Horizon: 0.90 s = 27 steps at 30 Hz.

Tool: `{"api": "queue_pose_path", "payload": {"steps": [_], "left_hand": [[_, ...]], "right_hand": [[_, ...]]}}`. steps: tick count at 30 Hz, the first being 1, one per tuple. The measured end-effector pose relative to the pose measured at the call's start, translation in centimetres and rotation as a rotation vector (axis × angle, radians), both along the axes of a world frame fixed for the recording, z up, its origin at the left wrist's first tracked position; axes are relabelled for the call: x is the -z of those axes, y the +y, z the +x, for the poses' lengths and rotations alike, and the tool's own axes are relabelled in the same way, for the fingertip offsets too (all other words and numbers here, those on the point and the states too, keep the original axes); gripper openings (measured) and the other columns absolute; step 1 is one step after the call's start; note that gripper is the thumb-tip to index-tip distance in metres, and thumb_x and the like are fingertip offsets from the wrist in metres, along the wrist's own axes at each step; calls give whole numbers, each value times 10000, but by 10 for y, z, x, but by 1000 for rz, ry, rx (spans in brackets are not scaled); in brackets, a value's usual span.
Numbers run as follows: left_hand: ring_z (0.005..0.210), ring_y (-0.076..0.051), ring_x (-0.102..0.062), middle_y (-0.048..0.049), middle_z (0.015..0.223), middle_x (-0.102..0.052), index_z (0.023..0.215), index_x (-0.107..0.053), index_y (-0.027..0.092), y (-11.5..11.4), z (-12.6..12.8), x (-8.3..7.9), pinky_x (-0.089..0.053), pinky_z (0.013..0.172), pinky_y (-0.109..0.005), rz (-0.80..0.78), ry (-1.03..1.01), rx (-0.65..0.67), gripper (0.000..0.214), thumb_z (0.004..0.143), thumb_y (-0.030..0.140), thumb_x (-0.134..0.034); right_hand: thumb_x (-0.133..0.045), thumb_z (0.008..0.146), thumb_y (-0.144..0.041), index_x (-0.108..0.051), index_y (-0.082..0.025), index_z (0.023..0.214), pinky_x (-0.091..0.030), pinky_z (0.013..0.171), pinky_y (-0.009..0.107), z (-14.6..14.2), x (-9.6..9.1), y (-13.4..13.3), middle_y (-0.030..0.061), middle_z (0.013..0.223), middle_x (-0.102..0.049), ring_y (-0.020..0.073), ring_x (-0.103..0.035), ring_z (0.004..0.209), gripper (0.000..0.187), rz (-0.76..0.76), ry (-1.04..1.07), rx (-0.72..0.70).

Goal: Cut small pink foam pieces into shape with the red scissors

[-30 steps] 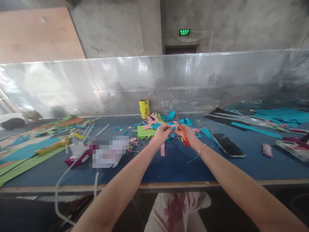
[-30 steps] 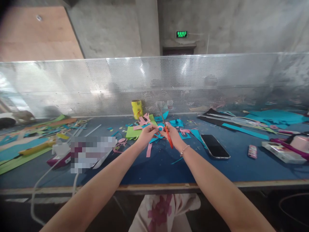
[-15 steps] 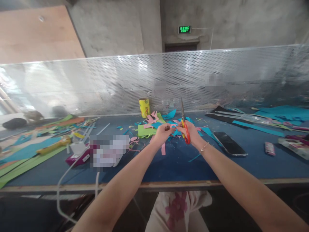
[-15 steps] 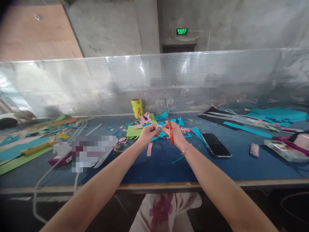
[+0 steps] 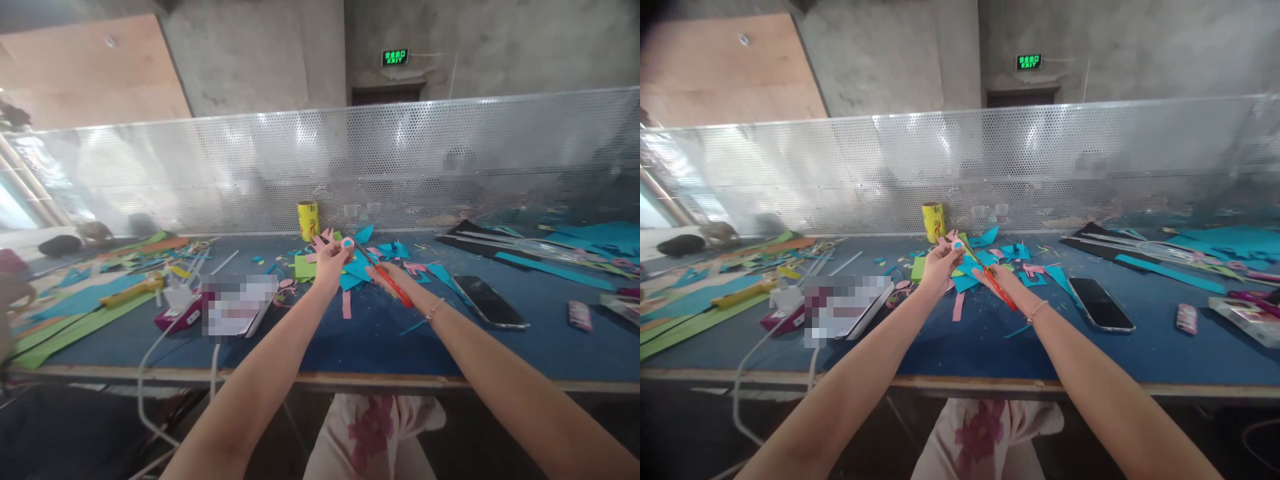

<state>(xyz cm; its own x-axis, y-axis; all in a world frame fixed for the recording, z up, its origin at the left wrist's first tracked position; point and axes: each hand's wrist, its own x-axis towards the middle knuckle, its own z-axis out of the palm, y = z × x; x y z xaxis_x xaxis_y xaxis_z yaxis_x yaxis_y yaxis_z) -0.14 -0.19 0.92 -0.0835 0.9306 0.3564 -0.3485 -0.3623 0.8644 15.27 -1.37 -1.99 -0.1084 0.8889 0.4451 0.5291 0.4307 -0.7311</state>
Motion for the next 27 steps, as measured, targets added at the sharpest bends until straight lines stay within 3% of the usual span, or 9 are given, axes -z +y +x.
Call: {"api": "queue_pose_path", "payload": {"steps": [4, 10, 13, 18, 27], "left_hand": [[516, -66, -515, 21, 596, -578, 747, -555, 150, -4, 0, -1, -421, 544, -212, 25, 54, -16, 224, 606, 252, -695], [473, -66, -500, 67, 523, -528, 796, -472, 195, -3, -3, -2, -395, 494, -195, 141, 91, -43, 251, 636, 219, -663], [465, -56, -487, 52, 548, -546, 764, -470, 189, -1, -5, -2, -397, 489, -192, 176, 144, -51, 188, 671, 217, -631], [488, -72, -514, 64, 559, -540, 814, -420, 205, 0, -5, -1, -420, 488, -195, 193, 119, -89, 262, 665, 191, -634], [617, -86, -569, 25, 663, -562, 821, -540, 180, -1, -6, -2, -497, 605, -226, 165, 156, -136, 152, 684, 167, -606]], "right_hand": [[-486, 748, -568, -406, -203, 560, -292, 391, 248, -6, -16, -21, -39, 463, -393, 87, -347, 379, 418, -294, 58, -134], [-587, 702, -543, -429, -175, 586, -267, 378, 204, -8, -32, -36, -50, 466, -402, 44, -322, 374, 417, -448, 194, -237], [-618, 687, -524, -456, -166, 608, -254, 365, 194, -8, -30, -34, -48, 483, -426, 36, -329, 374, 401, -483, 231, -233], [-577, 751, -476, -461, -163, 602, -259, 362, 191, -7, -28, -32, -47, 480, -429, 35, -335, 370, 365, -488, 224, -234], [-519, 817, -418, -464, -152, 608, -287, 371, 177, -7, -29, -31, -35, 502, -453, 35, -360, 374, 343, -510, 214, -188]]}}
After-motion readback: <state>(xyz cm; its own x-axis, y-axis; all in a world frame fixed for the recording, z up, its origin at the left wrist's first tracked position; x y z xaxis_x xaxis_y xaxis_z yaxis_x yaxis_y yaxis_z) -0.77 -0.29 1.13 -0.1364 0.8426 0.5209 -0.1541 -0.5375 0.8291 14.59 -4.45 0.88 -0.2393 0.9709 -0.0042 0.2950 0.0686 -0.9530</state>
